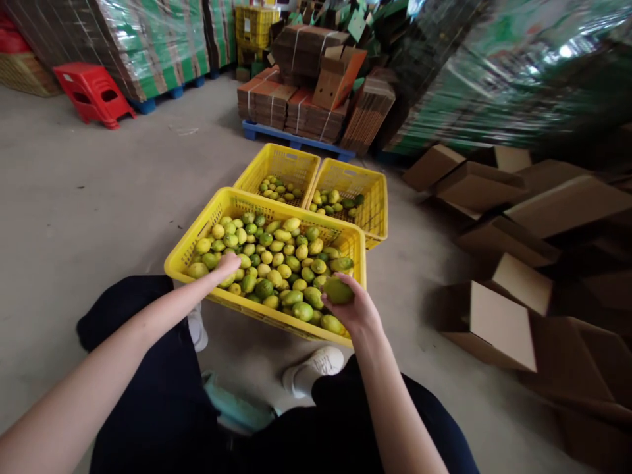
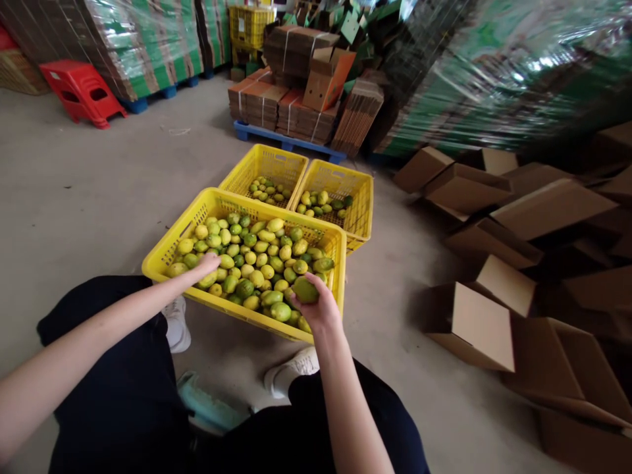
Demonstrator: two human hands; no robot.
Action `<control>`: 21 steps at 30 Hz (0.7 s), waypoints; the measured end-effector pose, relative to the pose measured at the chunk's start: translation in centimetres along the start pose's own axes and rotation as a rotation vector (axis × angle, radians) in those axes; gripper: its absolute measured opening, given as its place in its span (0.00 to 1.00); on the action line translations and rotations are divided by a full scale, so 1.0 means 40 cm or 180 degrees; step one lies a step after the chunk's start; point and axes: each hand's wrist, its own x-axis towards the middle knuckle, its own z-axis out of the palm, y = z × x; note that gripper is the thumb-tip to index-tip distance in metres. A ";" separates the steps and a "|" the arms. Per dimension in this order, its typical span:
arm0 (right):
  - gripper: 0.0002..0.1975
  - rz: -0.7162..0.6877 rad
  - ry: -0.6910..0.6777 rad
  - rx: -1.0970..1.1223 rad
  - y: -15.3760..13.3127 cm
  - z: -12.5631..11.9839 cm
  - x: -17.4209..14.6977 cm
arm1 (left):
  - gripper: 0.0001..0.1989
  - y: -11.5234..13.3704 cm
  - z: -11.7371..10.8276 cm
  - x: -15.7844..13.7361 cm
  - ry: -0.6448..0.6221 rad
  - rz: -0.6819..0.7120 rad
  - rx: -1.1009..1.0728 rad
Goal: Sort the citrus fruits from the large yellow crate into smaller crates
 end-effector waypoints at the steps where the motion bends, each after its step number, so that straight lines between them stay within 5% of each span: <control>1: 0.09 0.0103 -0.0042 0.0103 -0.008 -0.008 0.003 | 0.19 0.006 0.021 0.000 0.0100 0.0047 0.0179; 5: 0.10 0.0064 -0.0043 0.0245 -0.035 -0.026 0.006 | 0.20 0.049 0.064 0.058 0.0209 0.0336 0.0769; 13: 0.09 0.0096 -0.0235 0.0314 -0.065 -0.036 0.016 | 0.20 0.105 0.092 0.206 0.0167 -0.0015 0.1457; 21: 0.08 0.0097 -0.0222 0.0300 -0.092 0.004 0.017 | 0.19 0.102 0.052 0.202 0.0001 0.0140 0.0864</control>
